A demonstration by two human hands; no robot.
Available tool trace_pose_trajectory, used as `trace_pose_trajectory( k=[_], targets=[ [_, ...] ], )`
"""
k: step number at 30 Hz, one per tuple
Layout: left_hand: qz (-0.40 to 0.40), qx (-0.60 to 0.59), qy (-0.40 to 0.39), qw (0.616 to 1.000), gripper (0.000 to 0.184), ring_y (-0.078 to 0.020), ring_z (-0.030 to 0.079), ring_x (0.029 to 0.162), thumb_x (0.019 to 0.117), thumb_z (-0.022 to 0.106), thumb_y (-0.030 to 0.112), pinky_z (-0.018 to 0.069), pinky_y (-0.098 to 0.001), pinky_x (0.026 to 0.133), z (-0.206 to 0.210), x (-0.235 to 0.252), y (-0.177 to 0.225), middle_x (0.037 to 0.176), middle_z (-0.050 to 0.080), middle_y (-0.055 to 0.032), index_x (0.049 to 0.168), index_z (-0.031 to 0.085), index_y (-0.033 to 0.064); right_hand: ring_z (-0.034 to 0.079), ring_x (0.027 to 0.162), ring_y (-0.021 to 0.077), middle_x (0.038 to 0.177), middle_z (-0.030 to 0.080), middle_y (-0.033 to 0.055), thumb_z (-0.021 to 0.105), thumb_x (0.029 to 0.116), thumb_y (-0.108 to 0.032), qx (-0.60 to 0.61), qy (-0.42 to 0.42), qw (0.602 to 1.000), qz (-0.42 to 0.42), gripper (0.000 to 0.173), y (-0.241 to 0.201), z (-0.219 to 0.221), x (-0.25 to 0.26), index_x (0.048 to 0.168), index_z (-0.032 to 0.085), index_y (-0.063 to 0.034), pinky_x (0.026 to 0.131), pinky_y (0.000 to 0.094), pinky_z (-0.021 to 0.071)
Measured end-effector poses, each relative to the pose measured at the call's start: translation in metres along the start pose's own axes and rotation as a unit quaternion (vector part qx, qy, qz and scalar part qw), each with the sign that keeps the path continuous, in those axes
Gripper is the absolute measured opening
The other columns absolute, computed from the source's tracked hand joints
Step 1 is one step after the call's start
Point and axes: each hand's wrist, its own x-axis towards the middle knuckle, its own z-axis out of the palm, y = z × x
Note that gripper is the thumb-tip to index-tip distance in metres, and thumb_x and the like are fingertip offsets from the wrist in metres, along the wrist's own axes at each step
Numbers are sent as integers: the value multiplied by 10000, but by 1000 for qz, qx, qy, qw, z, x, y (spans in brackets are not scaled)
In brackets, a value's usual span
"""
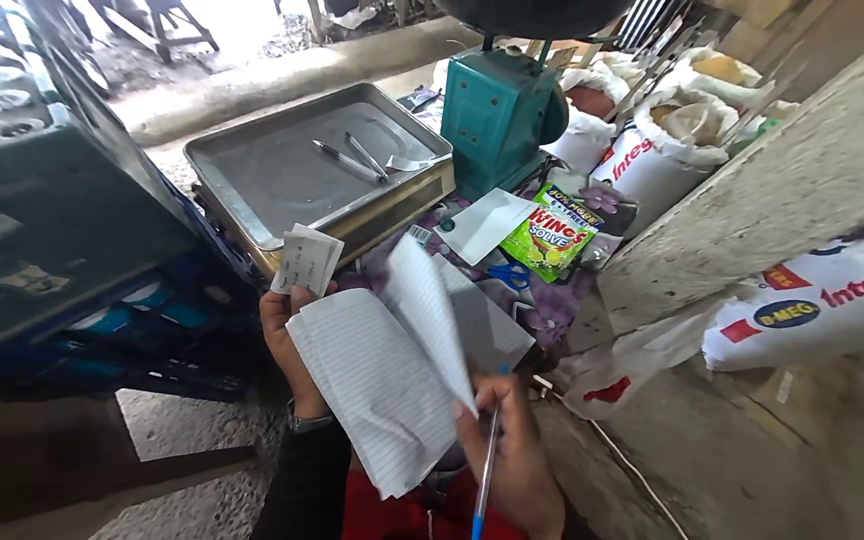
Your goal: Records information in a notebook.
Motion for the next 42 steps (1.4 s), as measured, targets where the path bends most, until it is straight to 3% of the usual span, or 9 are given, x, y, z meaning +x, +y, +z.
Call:
trace_pose_trajectory(
  k=[3, 5, 7, 10, 12, 27, 30, 35, 42],
  targets=[
    [0, -19, -12, 1000, 168, -204, 733, 933, 1069, 498, 89, 639, -369, 819, -3, 0, -3, 1037, 705, -84, 1226, 512, 33, 643, 1235, 418, 1445, 569, 235, 627, 978, -60, 155, -90, 982, -65, 223, -5, 7, -3, 1146, 481, -80, 1011, 534, 602],
    [-7, -5, -6, 1000, 175, -203, 738, 926, 1072, 497, 94, 640, -358, 803, -1, 0, 0, 1036, 711, -83, 1235, 515, 34, 617, 1254, 457, 1470, 536, 256, 624, 1012, -151, 147, -38, 987, -59, 210, -1, 2, -2, 1170, 507, -77, 1041, 569, 573],
    [-9, 1, 7, 1000, 175, -196, 736, 938, 1068, 504, 85, 641, -363, 816, 2, -2, 3, 1037, 707, -71, 1234, 531, 38, 555, 1357, 351, 1479, 555, 196, 637, 1007, -263, -24, 58, 998, -14, 251, 7, -8, -2, 1107, 525, -63, 1109, 494, 506],
    [-6, -8, 1, 1000, 166, -203, 736, 947, 1066, 511, 92, 639, -368, 818, 0, -2, 1, 1036, 712, -75, 1224, 539, 48, 274, 1533, 401, 1566, 429, 239, 679, 946, -430, -268, 84, 958, 56, 418, 27, -22, 4, 1065, 607, -36, 1261, 613, 176],
    [-4, -9, -5, 1000, 179, -210, 737, 947, 1070, 506, 95, 639, -371, 819, -1, -2, 1, 1042, 711, -84, 1239, 535, 44, 238, 1547, 402, 1587, 397, 248, 663, 944, -479, -324, 70, 941, 73, 442, 33, -24, 3, 1058, 626, -54, 1267, 637, 112],
    [-2, -1, -5, 1000, 180, -189, 734, 939, 1068, 512, 99, 635, -357, 816, -1, -2, 0, 1038, 709, -71, 1239, 536, 49, 268, 1554, 293, 1586, 441, 165, 661, 953, -385, -310, 41, 947, 80, 328, 30, -24, 7, 1054, 636, -74, 1278, 614, 77],
    [-13, -5, -3, 1000, 188, -207, 738, 942, 1074, 504, 110, 638, -363, 813, -3, -2, -1, 1052, 715, -89, 1246, 538, 42, 380, 1505, 273, 1502, 557, 108, 665, 981, -343, -240, 46, 970, 17, 278, 25, -23, 5, 1099, 644, -92, 1282, 601, 170],
    [-122, -27, -50, 991, 244, -213, 731, 904, 1125, 348, 199, 626, -377, 810, -16, 10, 19, 1027, 717, -104, 1253, 493, 49, 512, 1417, 254, 1404, 650, 60, 638, 1023, -361, -66, -170, 977, -111, 332, -4, -8, 2, 1200, 691, -86, 1258, 559, 321],
    [56, 49, -110, 991, 139, -204, 718, 956, 1057, 537, 115, 625, -433, 883, -30, 29, 90, 1095, 694, -15, 1191, 575, 127, 493, 1426, 166, 1386, 660, -7, 655, 1016, -343, -136, -222, 956, -139, 236, 5, -1, -3, 1096, 730, -134, 1277, 492, 300]
  ],
)
